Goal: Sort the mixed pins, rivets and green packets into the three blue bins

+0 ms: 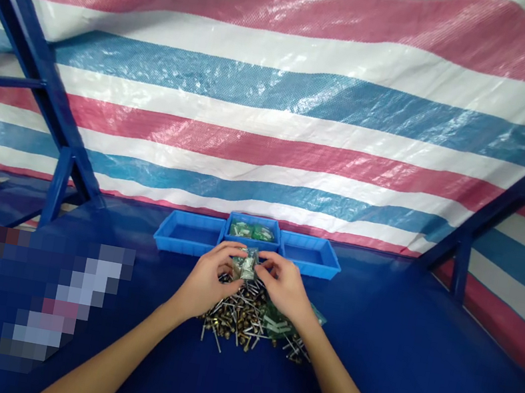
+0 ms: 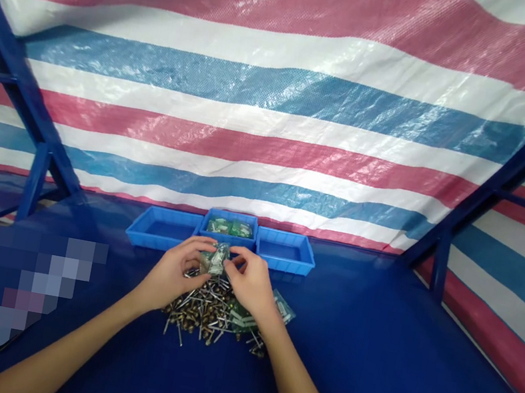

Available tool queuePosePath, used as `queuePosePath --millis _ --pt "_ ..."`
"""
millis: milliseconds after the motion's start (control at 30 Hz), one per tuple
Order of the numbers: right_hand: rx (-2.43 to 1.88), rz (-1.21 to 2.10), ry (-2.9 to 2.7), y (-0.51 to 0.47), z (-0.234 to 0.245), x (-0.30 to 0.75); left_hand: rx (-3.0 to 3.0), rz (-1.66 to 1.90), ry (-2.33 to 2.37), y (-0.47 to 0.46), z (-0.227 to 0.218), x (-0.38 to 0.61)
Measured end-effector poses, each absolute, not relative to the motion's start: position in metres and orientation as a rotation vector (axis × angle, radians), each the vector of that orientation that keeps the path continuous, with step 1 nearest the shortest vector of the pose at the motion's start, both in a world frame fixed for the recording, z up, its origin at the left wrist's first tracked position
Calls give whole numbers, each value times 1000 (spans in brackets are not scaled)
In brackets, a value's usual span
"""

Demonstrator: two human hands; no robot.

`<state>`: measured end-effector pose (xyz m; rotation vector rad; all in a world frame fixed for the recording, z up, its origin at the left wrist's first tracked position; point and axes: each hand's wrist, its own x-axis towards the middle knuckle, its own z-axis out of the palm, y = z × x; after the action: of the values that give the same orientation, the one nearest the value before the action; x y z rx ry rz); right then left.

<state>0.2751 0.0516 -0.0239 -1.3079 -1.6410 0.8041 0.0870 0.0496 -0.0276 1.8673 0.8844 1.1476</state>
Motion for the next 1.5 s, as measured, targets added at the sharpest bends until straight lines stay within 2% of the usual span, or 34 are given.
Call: queuePosePath --millis 267,500,600,800,1133,1200,1367,1500 --pt "-1134 1188 -1310 48 -23 268 1522 1267 931 52 -27 89" --pt "-999 1358 -1107 42 -17 265 1725 1392 1020 58 -23 82" --pt "-986 1268 -1121 42 -16 264 1718 1400 1033 58 -22 82" --pt "-978 857 -1223 34 -8 264 1670 1353 1067 54 -22 84" --pt "-891 257 -1280 28 -1 267 2465 904 1083 39 -24 91" --pt "-911 255 -1324 34 0 265 2498 858 1095 39 -25 92" --pt "-1216 496 -1640 52 -10 265 2521 829 1124 39 -23 91" --pt "-1352 273 -1751 53 -12 276 2535 828 1139 38 -21 91"
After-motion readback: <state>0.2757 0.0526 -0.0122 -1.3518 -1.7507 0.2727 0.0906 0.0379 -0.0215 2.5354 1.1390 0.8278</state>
